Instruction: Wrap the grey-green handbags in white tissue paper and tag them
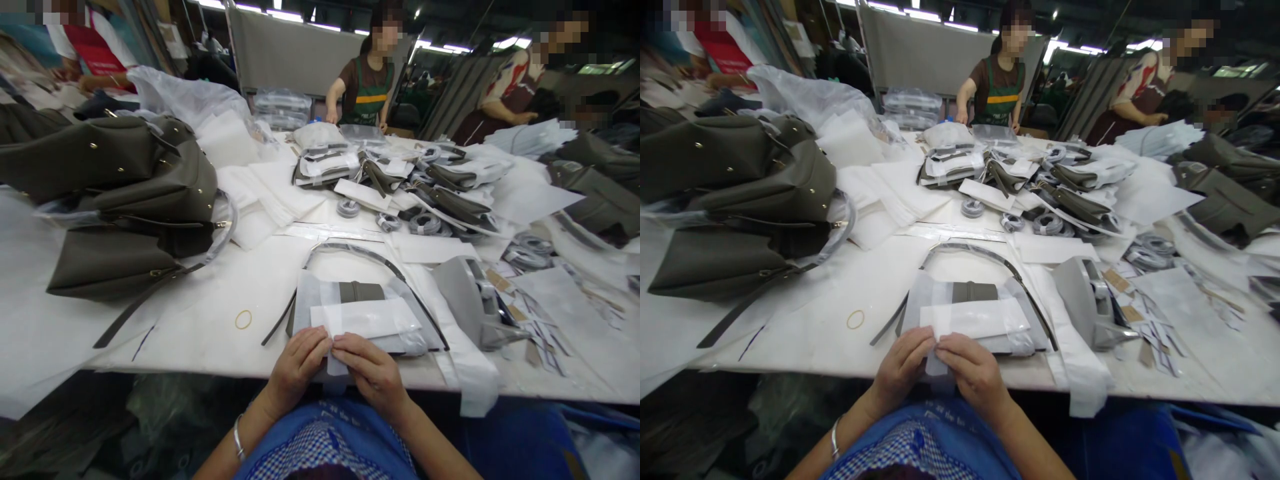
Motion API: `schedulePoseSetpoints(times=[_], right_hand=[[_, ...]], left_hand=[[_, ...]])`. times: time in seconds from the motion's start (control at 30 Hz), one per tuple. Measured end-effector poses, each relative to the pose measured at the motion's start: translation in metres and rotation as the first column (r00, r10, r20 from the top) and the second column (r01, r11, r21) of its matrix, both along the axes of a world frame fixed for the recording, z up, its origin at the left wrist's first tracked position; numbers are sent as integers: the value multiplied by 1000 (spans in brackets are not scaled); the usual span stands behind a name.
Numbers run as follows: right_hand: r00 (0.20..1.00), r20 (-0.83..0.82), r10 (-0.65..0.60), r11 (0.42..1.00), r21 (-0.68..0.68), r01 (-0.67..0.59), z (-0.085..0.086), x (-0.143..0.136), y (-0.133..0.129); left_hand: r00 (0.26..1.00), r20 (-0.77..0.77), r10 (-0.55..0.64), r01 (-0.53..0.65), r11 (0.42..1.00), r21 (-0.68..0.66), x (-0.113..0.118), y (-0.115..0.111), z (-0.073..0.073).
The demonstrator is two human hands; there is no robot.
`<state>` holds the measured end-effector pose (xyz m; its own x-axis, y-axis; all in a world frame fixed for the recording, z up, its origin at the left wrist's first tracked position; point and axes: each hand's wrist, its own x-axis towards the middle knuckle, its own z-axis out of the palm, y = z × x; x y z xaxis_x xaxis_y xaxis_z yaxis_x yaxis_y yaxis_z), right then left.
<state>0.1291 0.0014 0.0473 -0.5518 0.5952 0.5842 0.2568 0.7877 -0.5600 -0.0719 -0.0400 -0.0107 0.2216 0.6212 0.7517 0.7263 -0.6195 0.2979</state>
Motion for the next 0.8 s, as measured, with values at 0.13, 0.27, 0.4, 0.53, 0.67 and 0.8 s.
schedulePoseSetpoints(times=[0.13,0.27,0.4,0.53,0.67,0.8], right_hand=[[994,73,75,986,143,-85,-5,5,-3],[965,211,158,977,108,-183,12,11,-5],[964,257,61,995,59,-79,42,12,21],[829,527,-190,977,15,215,50,-5,79],[660,747,-81,973,-83,213,41,-27,126],[634,773,-5,978,-129,165,35,-39,141]], left_hand=[[998,22,60,-61,998,33,1,0,-1],[993,-118,13,-13,1000,-7,0,1,6],[983,-181,-6,0,999,-34,-1,2,12],[979,-201,13,-19,999,-28,-1,2,11],[976,-215,29,-28,1000,6,0,3,10],[974,-223,33,-29,999,18,1,3,8]])
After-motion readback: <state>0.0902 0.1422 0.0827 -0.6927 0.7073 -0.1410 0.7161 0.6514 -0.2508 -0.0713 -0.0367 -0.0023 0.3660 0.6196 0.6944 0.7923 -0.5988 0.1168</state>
